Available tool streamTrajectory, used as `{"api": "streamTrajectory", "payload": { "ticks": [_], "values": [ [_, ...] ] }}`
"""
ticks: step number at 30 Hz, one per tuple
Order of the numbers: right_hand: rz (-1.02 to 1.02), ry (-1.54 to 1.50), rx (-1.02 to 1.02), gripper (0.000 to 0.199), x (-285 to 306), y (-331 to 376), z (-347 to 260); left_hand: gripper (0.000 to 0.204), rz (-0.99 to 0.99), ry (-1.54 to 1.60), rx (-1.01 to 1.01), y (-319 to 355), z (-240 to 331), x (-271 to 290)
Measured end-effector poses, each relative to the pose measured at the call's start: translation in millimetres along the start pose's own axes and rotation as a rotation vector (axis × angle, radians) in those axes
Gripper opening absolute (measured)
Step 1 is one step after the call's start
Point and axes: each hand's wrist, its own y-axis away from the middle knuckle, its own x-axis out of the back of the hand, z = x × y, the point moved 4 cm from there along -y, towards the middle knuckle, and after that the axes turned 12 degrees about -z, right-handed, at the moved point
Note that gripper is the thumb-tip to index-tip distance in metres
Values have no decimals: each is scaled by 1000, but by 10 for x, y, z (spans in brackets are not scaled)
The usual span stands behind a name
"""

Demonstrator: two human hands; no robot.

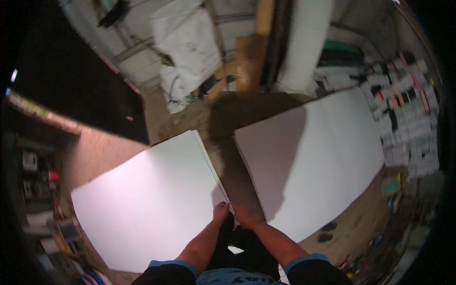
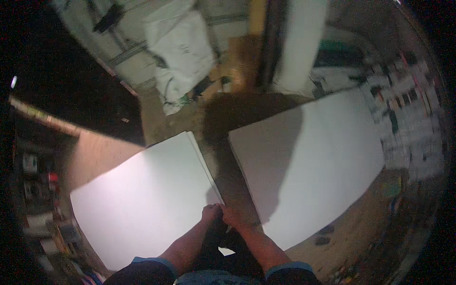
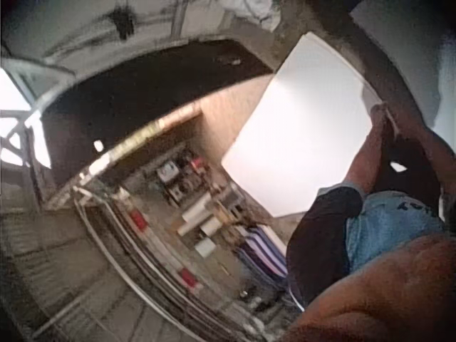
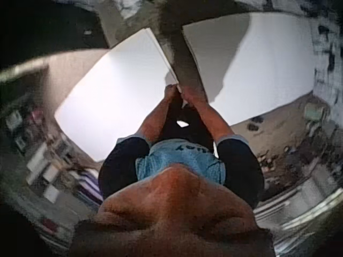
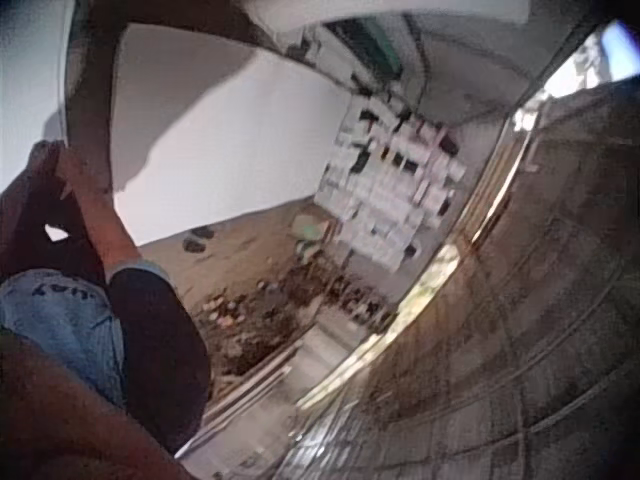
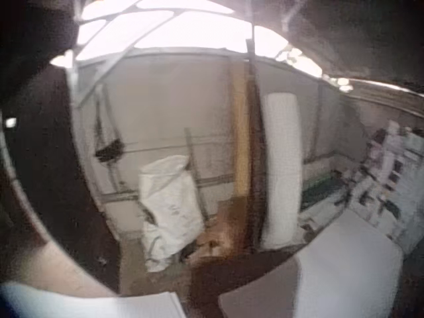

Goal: The person repeatedly picks up large white sheets from a pile on the floor, carries them across the room, and places them onto a growing stack. The person then uses a broom to sweep debris on the floor.

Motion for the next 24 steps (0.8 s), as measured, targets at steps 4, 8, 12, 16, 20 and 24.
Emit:
{"api": "streamTrajectory", "payload": {
  "ticks": [4, 8, 12, 16, 20, 24],
  "values": [
    [-215, 331, 54, 56, 320, -257, -312, 51, 141, 61, 36, 166, 310, 275],
    [-442, 547, 73, 59, 706, -431, -704, 52, 307, 147, 64, 242, 310, 437],
    [-546, 703, 102, 61, 872, -687, -715, 49, 445, 291, 177, 56, 56, 380],
    [-717, 728, 202, 59, 948, -1103, -366, 44, 616, 461, 236, -165, -107, 70],
    [-720, 752, 298, 54, 998, -1531, 68, 39, 777, 1041, 199, -506, -57, -424],
    [-762, 859, 284, 53, 1404, -1693, -191, 45, 786, 1360, 170, -771, 126, -1066]
  ]
}}
